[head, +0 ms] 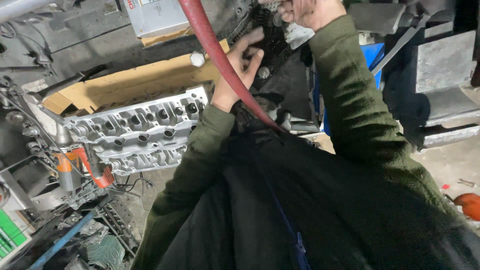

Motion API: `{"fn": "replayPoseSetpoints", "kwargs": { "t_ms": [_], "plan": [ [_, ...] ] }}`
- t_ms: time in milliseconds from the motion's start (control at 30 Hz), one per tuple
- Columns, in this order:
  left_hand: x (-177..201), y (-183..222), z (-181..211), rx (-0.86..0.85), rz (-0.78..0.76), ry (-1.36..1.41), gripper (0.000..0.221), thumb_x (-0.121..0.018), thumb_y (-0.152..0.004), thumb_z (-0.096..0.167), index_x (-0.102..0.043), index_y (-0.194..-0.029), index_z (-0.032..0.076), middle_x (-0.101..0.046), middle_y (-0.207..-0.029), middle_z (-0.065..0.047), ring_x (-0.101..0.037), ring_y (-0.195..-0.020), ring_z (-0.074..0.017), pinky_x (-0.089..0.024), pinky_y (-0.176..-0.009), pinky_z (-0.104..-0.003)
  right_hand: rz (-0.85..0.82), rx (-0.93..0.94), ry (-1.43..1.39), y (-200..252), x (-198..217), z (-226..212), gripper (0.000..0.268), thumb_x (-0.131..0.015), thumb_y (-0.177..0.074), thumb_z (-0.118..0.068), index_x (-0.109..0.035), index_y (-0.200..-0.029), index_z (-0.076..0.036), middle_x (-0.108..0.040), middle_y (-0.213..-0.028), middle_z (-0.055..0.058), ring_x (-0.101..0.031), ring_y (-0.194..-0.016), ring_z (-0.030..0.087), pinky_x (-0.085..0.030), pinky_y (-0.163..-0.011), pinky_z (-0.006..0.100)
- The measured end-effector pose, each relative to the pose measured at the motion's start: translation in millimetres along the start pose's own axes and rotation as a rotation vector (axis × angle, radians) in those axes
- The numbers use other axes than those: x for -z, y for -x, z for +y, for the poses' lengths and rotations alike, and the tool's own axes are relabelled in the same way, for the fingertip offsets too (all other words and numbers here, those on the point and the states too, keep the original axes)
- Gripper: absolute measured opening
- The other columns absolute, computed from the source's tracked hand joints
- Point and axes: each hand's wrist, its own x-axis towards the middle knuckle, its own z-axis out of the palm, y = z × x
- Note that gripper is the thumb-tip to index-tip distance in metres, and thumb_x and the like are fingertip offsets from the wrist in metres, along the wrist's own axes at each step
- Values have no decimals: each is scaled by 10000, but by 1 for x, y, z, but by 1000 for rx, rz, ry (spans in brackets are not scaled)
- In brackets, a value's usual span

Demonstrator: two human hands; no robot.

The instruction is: The recorder is cleaning and inspecting a cylinder head of an engine.

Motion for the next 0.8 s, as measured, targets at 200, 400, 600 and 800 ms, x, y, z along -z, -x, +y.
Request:
{"fn": "replayPoseSetpoints", "kwargs": {
  "t_ms": [200,400,600,800],
  "plan": [
    [-22,87,-70,87,-402,-259,356,-740,-965,253,-677,-1270,80,-733,-1121,-110,-736,-994,-275,-579,-867,-381,-7,-45,-193,13,0,7,589,-374,-1160,-555,-600,-1293,-28,-681,-1179,123,-566,-927,197,-457,-829,332],
    [-49,125,-113,-135,-335,-1108,294,-729,-615,195,-748,-906,227,-708,-1025,-95,-703,-872,-322,-522,-649,-457,373,-166,-63,127,-131,-47,700,-420,-1059,-629,-603,-1445,-73,-725,-1106,128,-599,-843,189,-483,-806,353],
    [-25,133,-59,109,-340,-868,183,-647,-924,145,-696,-1095,189,-673,-976,-115,-703,-912,-308,-519,-729,-449,507,-230,-91,221,-181,-12,563,-544,-1033,-467,-595,-1404,-47,-714,-1064,106,-636,-834,198,-475,-719,323],
    [14,171,90,74,-166,-608,339,-688,-925,219,-653,-1211,40,-645,-1121,-238,-619,-990,-467,-504,-823,-513,445,61,9,256,-218,5,438,-609,-1049,-351,-642,-1268,27,-714,-1083,145,-683,-923,214,-544,-822,344]
  ]
}}
